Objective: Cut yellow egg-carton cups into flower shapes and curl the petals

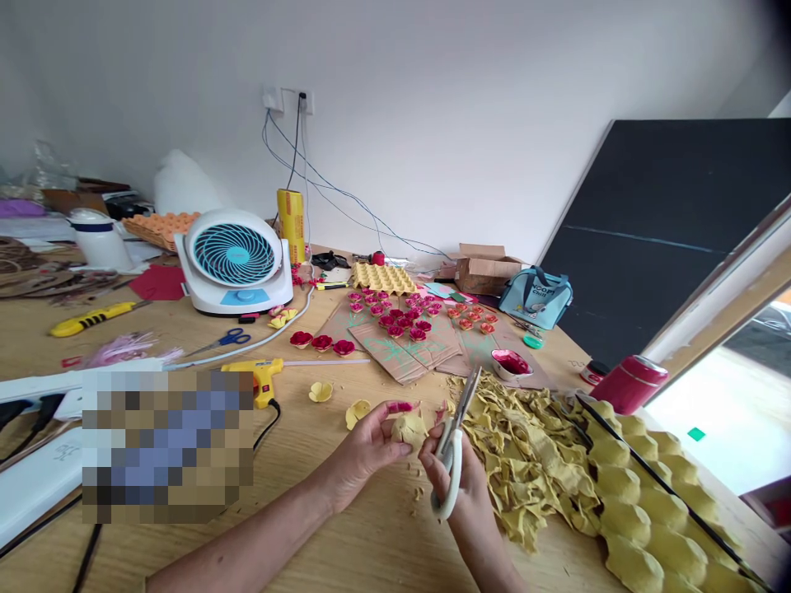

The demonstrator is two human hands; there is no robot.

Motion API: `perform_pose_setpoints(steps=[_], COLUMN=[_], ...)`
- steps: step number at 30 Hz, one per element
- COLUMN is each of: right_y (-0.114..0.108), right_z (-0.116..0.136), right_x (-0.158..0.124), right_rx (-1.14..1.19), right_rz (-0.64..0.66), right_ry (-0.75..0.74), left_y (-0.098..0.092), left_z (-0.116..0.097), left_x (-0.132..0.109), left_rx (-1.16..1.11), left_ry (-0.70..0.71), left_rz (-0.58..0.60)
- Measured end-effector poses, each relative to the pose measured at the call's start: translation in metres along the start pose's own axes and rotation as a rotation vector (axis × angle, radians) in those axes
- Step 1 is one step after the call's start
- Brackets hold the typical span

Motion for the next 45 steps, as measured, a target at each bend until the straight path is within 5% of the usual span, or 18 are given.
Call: perform_pose_setpoints(steps=[4,16,29,45], right_y=[0.002,0.006,0.011,0.014], right_z=[0.003,-0.002,0.004,0.016], right_x=[-0.006,-0.007,-0.009,-0.01], right_rx=[-0.19,-0.47,-0.28,-0.339], right_rz=[0.126,0.223,0.254,0.287], right_ry=[-0.068,-0.098,-0.126,-0.15], left_y=[-0.006,0.001,0.005,0.004], left_z=[-0.015,-0.032,-0.032,-0.029], left_x=[0.002,-0.002,-0.004,-0.006], left_rx=[0.005,-0.087,-0.115,-0.045], left_ry=[0.071,0.141,0.166,0.19], left_rz=[-0.087,-0.182,-0.166,-0.151])
Point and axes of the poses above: each hand's wrist, its own x-axis towards the middle knuckle, its own y-axis out of the palm, z = x × y, the point moved 6 cm from there along x, towards the middle knuckle, and after that the axes turned 13 degrees about -x, right-handed, at the moved point
